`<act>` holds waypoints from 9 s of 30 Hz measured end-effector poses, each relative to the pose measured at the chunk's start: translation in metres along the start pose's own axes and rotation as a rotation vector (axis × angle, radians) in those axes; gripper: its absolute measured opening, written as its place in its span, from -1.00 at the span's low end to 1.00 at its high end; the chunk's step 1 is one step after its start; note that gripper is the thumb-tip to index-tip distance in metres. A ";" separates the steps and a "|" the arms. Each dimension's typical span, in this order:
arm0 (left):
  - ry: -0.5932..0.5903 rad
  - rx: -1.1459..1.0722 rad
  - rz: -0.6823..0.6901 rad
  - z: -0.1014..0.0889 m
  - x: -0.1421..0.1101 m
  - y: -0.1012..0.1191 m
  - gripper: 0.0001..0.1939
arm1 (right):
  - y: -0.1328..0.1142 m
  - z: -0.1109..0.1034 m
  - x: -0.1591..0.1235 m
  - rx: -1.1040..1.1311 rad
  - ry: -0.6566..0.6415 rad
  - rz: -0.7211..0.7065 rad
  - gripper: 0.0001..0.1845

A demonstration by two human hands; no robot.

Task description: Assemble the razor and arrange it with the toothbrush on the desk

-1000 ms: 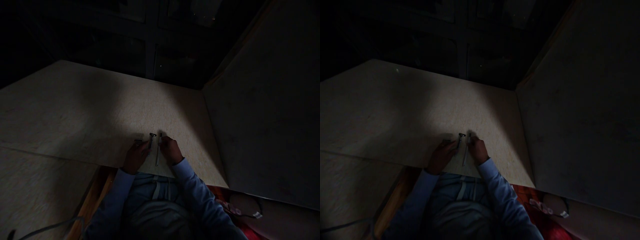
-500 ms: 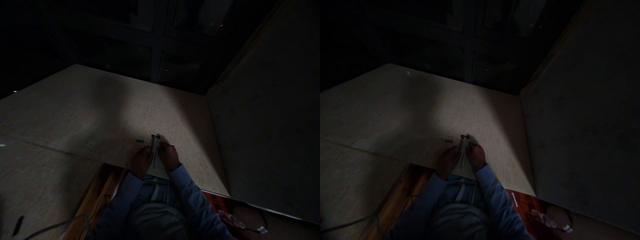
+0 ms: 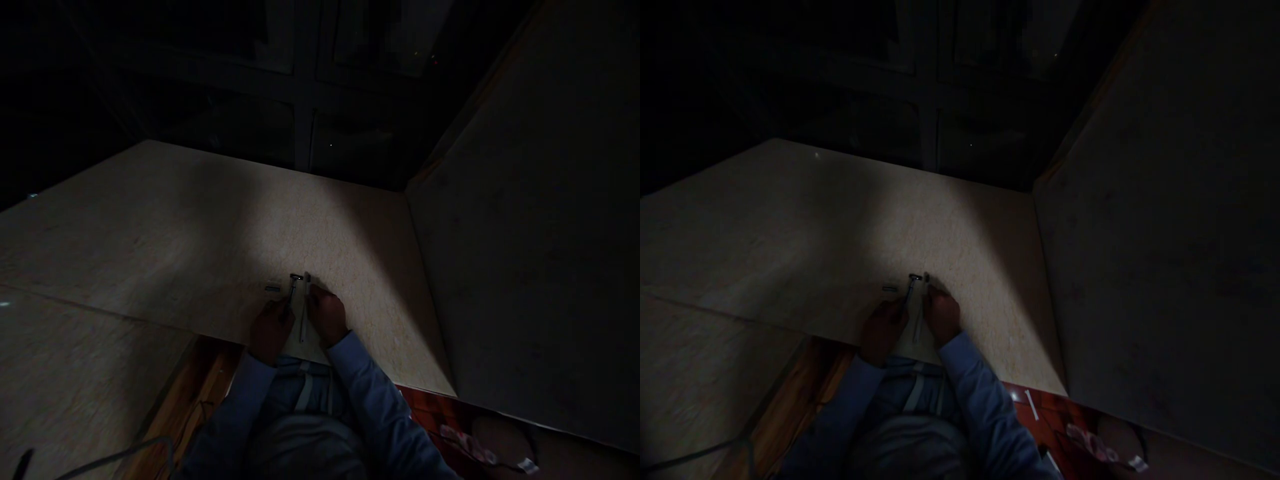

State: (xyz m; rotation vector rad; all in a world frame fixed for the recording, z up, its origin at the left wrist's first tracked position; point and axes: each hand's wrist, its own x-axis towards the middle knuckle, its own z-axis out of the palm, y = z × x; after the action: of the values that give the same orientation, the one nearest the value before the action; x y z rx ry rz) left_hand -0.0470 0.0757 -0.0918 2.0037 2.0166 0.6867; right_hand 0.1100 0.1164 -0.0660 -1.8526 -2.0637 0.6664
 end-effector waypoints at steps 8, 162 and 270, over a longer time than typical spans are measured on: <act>0.012 -0.037 -0.010 0.004 0.001 -0.008 -0.70 | 0.028 0.015 -0.018 0.219 0.044 -0.213 -0.60; 0.222 0.086 0.069 0.007 0.015 -0.081 -0.46 | 0.167 -0.007 -0.059 -0.526 0.516 -0.193 -0.21; 0.230 0.157 0.078 -0.009 -0.009 -0.058 -0.54 | 0.172 -0.022 -0.058 -0.195 0.532 -0.218 -0.35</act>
State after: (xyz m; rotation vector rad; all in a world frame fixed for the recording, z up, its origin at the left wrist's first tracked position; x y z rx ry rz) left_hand -0.1017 0.0676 -0.1130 2.1910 2.1915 0.8339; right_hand 0.2750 0.0734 -0.1310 -1.6315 -1.9674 -0.0850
